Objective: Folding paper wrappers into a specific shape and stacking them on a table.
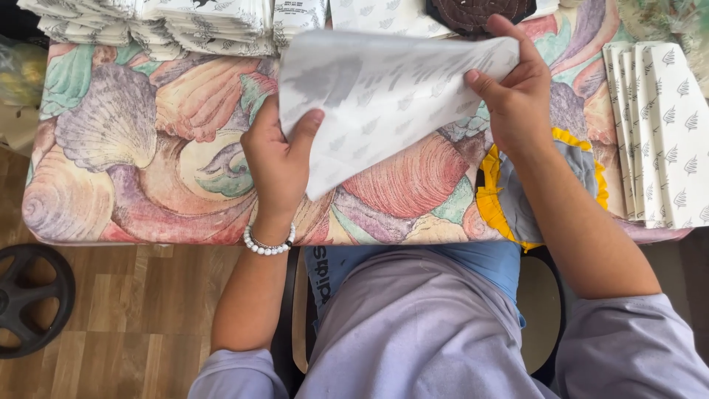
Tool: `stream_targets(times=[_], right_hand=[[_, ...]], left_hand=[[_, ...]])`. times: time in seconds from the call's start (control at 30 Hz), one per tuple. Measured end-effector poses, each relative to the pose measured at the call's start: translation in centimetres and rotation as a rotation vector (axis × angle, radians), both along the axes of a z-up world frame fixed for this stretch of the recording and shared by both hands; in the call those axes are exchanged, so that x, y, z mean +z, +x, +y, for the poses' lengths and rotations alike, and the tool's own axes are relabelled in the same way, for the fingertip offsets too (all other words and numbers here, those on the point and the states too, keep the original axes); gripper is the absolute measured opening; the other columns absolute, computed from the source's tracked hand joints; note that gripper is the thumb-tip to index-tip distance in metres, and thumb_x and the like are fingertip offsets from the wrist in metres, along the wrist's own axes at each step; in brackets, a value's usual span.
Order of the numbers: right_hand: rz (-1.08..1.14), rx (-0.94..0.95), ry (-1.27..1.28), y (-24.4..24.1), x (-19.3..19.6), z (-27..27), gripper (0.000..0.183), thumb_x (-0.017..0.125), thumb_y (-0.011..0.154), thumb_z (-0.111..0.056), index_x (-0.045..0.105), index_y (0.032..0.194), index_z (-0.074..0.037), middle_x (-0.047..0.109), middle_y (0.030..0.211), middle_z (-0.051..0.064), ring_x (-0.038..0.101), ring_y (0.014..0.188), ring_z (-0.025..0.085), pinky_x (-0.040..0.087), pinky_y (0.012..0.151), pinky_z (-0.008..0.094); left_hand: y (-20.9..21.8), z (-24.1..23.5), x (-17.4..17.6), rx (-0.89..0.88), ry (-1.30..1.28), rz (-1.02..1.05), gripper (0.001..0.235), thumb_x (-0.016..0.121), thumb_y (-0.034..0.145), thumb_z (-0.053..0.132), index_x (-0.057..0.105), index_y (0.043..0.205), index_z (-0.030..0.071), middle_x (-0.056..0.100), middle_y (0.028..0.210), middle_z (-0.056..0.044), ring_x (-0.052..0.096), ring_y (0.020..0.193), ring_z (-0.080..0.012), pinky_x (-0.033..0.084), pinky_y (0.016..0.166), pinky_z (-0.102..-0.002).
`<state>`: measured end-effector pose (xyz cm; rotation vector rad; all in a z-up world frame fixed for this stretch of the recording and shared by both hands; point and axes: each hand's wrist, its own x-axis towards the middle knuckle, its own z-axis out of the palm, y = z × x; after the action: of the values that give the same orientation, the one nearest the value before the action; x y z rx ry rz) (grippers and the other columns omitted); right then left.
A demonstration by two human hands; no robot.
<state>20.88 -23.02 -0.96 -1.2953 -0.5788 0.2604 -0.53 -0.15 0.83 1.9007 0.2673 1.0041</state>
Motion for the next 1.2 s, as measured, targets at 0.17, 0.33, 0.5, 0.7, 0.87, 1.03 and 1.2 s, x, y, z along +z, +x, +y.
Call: stream_targets(times=[0.17,0.33,0.5,0.7,0.87,1.03,1.2], right_hand=[[0.06,-0.004,0.013,0.9,0.2,-0.6,0.061,0.071,0.094,0.014,0.052,0.148,-0.007,0.069,0.126,0.008,0.069,0.118,0.019,0.064,0.104,0.03],[-0.035,-0.024,-0.019,1.6,-0.6,-1.2,0.06,0.072,0.096,0.013,0.051,0.148,-0.007,0.064,0.131,0.007,0.064,0.119,0.018,0.06,0.103,0.029],[0.063,-0.053,0.015,1.8,-0.8,-1.4,0.061,0.069,0.097,0.012,0.05,0.152,-0.007,0.069,0.116,0.005,0.067,0.11,0.016,0.062,0.101,0.028],[0.098,-0.081,-0.001,2.2,-1.1,-1.4,0.055,0.073,0.095,0.009,0.057,0.145,-0.008,0.07,0.112,0.003,0.068,0.107,0.013,0.063,0.095,0.027],[0.019,-0.074,-0.014,2.3,-1.4,-1.9,0.052,0.076,0.095,0.008,0.061,0.142,-0.007,0.069,0.11,0.002,0.065,0.102,0.012,0.059,0.09,0.026],[-0.077,0.028,0.052,2.1,-1.8,-1.3,0.062,0.066,0.099,0.017,0.044,0.153,-0.004,0.052,0.15,0.015,0.057,0.131,0.024,0.057,0.11,0.037],[-0.003,-0.107,0.0,1.2,-1.3,-0.7,0.061,0.069,0.097,0.018,0.048,0.15,-0.004,0.055,0.15,0.009,0.06,0.089,0.009,0.06,0.087,0.024]], left_hand=[[0.4,1.2,0.4,-0.195,-0.209,0.25,0.02,0.07,0.097,0.017,0.073,0.11,0.003,0.077,0.104,-0.004,0.066,0.091,-0.009,0.054,0.073,-0.025],[1.4,1.3,0.0,-0.123,-0.083,0.245,0.022,0.065,0.1,0.021,0.071,0.114,0.005,0.078,0.105,-0.004,0.068,0.093,-0.0114,0.051,0.077,-0.026],[1.2,1.0,1.2,-0.265,-0.157,0.177,0.031,0.06,0.104,0.024,0.063,0.128,0.005,0.072,0.124,-0.006,0.067,0.115,-0.0163,0.054,0.096,-0.031],[1.9,1.7,-0.5,-0.502,-0.659,0.239,0.038,0.065,0.097,0.015,0.061,0.132,0.0,0.069,0.129,-0.01,0.065,0.119,-0.0185,0.056,0.103,-0.032],[2.9,0.0,0.6,-0.188,-0.286,0.074,0.022,0.056,0.105,0.017,0.064,0.12,0.003,0.071,0.113,-0.006,0.064,0.106,-0.0149,0.051,0.093,-0.029],[3.6,-1.3,0.2,-0.118,-0.112,-0.045,0.033,0.046,0.11,0.038,0.053,0.126,0.009,0.063,0.123,-0.004,0.058,0.087,-0.0104,0.05,0.117,-0.045],[4.2,-1.1,-0.1,0.029,-0.091,-0.076,0.016,0.046,0.109,0.021,0.056,0.115,0.01,0.063,0.105,-0.004,0.058,0.089,-0.0172,0.045,0.074,-0.028]])
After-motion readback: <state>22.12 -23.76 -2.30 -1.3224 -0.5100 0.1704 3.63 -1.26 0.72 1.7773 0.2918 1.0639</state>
